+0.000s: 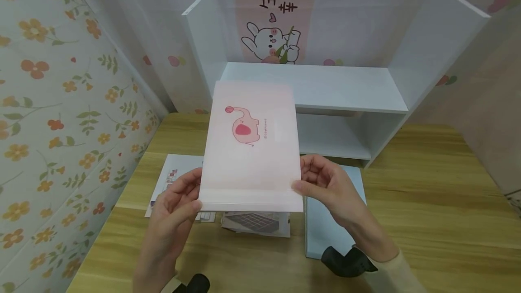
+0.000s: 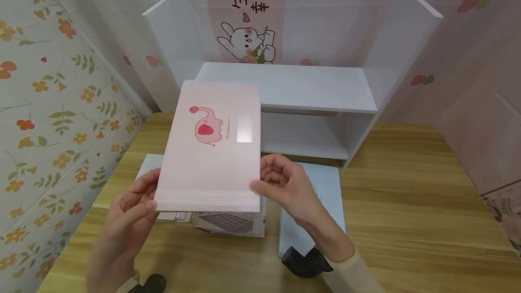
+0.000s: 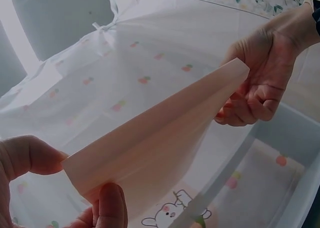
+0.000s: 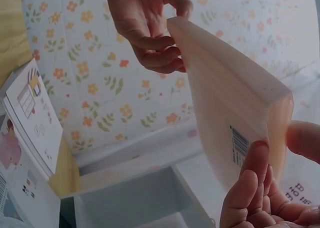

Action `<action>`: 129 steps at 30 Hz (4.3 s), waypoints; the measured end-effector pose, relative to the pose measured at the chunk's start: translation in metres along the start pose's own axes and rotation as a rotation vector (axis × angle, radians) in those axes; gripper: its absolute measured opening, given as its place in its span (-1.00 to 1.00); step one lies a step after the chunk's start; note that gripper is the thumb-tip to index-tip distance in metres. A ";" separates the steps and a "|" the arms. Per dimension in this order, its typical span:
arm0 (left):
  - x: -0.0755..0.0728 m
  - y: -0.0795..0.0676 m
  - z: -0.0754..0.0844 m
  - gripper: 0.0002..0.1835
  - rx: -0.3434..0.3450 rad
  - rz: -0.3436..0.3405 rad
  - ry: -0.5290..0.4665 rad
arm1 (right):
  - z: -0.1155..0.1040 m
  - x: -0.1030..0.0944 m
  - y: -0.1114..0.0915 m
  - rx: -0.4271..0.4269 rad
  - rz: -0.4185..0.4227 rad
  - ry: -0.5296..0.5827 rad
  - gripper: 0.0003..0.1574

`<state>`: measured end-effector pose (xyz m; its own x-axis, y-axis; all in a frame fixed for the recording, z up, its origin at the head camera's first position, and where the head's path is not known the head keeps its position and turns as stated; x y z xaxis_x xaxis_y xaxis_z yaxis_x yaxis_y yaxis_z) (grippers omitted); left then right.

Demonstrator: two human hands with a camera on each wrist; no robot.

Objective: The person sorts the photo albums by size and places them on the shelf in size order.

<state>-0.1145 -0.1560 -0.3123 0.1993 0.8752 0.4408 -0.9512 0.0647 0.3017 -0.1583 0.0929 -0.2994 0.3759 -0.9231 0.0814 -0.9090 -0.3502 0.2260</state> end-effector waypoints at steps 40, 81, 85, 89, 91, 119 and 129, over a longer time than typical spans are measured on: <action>0.003 0.071 0.000 -0.63 -0.113 0.160 -0.064 | 0.005 -0.020 0.057 0.084 0.171 -0.049 -0.78; -0.018 0.133 -0.028 -0.40 -0.211 0.257 -0.244 | 0.021 -0.035 0.107 0.167 0.402 -0.063 -0.53; -0.019 0.135 -0.030 -0.40 -0.225 0.280 -0.316 | 0.020 -0.034 0.107 0.168 0.372 -0.089 -0.50; -0.019 0.136 -0.032 -0.39 -0.228 0.308 -0.398 | 0.017 -0.029 0.105 0.147 0.289 -0.111 -0.41; -0.019 0.136 -0.032 -0.38 -0.218 0.314 -0.439 | 0.016 -0.026 0.105 0.131 0.246 -0.093 -0.35; -0.026 0.127 -0.042 -0.68 -0.175 0.401 -0.375 | 0.025 -0.026 0.096 0.149 0.229 -0.040 -0.53; -0.014 0.110 -0.050 -0.77 -0.164 0.343 -0.152 | 0.029 -0.031 0.078 0.129 0.247 -0.080 -0.57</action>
<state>-0.2339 -0.1372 -0.3272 -0.1149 0.7793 0.6161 -0.9911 -0.1318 -0.0181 -0.2459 0.0899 -0.3122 0.1300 -0.9907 0.0407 -0.9885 -0.1263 0.0828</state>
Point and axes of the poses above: each hand's wrist, its own y-axis towards the middle knuckle, its own x-axis out of the palm, z = x × y, the point moved 7 cm from there along y, towards the middle knuckle, and after that the axes turned 5 degrees about z, right-handed, at the moved point
